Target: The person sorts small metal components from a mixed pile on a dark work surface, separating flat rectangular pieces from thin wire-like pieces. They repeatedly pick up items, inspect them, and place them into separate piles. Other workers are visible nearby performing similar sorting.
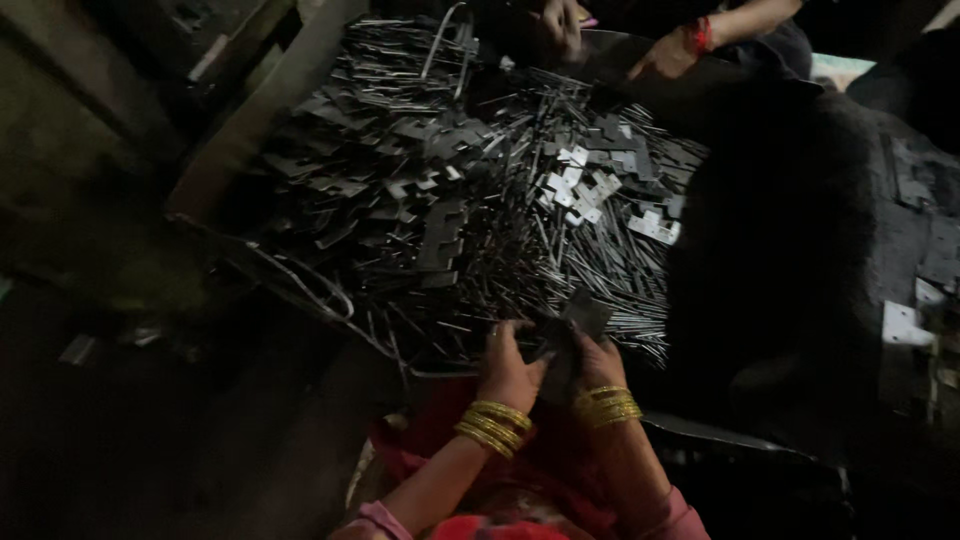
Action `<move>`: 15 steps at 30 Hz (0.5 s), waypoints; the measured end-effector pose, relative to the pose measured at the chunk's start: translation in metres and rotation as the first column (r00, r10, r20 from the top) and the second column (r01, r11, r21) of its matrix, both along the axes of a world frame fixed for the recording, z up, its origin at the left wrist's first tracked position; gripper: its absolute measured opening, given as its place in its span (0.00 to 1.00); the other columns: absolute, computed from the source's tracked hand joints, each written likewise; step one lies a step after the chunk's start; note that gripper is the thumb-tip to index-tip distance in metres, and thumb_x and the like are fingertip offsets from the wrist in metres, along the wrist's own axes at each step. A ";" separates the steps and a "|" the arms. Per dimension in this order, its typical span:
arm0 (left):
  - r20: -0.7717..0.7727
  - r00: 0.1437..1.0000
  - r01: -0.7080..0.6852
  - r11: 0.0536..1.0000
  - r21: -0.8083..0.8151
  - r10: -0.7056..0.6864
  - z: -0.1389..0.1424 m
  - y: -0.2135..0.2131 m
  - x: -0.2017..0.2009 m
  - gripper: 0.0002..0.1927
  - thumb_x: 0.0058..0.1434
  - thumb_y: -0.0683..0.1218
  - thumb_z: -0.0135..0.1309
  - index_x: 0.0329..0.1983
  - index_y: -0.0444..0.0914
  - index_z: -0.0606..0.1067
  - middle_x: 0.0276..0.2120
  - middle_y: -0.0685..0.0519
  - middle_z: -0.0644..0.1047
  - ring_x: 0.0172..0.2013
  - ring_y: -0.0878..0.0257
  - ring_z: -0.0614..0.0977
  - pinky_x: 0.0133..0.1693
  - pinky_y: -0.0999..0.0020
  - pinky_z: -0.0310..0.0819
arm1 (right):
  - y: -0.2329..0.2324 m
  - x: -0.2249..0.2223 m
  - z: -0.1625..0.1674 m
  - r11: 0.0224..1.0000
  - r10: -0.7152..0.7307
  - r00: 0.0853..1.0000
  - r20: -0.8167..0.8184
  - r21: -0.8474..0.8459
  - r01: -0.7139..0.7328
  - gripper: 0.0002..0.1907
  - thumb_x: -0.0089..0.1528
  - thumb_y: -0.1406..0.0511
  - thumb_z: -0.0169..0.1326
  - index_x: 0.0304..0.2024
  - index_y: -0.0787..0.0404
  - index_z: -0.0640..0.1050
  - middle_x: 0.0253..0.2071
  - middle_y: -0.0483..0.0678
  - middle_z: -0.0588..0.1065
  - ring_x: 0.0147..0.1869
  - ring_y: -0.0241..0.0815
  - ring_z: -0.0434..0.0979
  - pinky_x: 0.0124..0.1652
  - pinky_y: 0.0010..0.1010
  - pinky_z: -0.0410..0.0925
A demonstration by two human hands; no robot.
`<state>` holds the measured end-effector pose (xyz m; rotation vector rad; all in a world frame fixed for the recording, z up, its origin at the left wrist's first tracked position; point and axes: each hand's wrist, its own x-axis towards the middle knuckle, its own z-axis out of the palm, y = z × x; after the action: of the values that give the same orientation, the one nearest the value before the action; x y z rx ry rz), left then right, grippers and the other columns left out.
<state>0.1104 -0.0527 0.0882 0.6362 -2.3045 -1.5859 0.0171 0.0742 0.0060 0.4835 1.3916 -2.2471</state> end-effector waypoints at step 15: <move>-0.075 0.839 0.489 0.808 -0.329 -0.539 0.047 -0.091 -0.033 0.23 0.54 0.44 0.62 0.54 0.34 0.76 0.48 0.41 0.80 0.49 0.45 0.81 0.51 0.51 0.74 | 0.053 0.004 0.081 0.377 0.827 0.522 -0.208 0.895 -0.241 0.14 0.54 0.65 0.65 0.42 0.60 0.85 0.38 0.50 0.85 0.43 0.43 0.83 0.44 0.35 0.75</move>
<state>0.0773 -0.1438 0.1353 -0.2198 -2.6470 -1.3602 0.0213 0.1273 0.0873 -0.6211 2.4258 -1.0519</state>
